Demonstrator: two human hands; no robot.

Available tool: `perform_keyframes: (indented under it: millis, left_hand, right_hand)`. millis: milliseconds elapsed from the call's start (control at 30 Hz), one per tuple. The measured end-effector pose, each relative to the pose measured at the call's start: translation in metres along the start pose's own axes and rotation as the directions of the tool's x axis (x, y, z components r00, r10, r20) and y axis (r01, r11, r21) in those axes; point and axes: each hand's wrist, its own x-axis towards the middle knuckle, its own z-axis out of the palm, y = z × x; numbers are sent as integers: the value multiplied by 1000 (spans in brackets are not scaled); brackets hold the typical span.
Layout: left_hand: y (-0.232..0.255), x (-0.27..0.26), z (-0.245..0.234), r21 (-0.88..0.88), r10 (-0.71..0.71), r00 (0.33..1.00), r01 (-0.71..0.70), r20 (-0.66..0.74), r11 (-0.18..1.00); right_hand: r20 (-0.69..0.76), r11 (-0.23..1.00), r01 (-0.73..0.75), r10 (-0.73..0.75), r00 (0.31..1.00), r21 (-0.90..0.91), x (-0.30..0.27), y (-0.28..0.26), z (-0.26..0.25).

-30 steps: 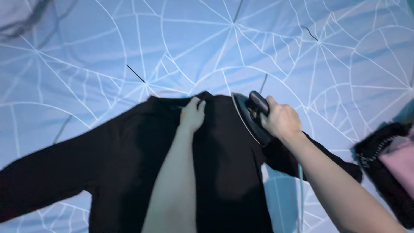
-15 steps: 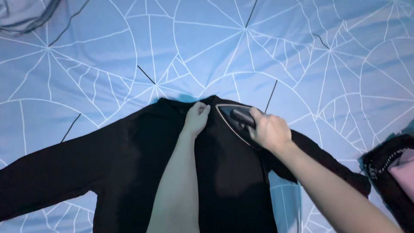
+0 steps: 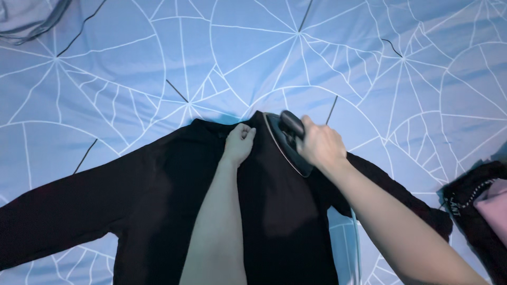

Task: The person irons a black long-sleeved shirt laid out on a bed. They use an electric iron to smooth the body and sleeves, adjusting the fabric with their left hand to ensure even coverage.

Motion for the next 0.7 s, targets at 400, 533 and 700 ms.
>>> perform_keyframes:
  millis: [400, 533, 700]
  left_hand:
    - [-8, 1, 15, 156, 72, 995, -60, -73, 986]
    - [-4, 3, 13, 179, 33, 998, -24, -44, 983]
    - [-7, 1, 17, 244, 59, 997, -46, -43, 969]
  right_hand:
    - [52, 986, -168, 168, 984, -13, -27, 71, 17]
    - [72, 929, -364, 368, 927, -58, -90, 151, 8]
    - [-11, 957, -286, 286, 958, -52, -109, 166, 17]
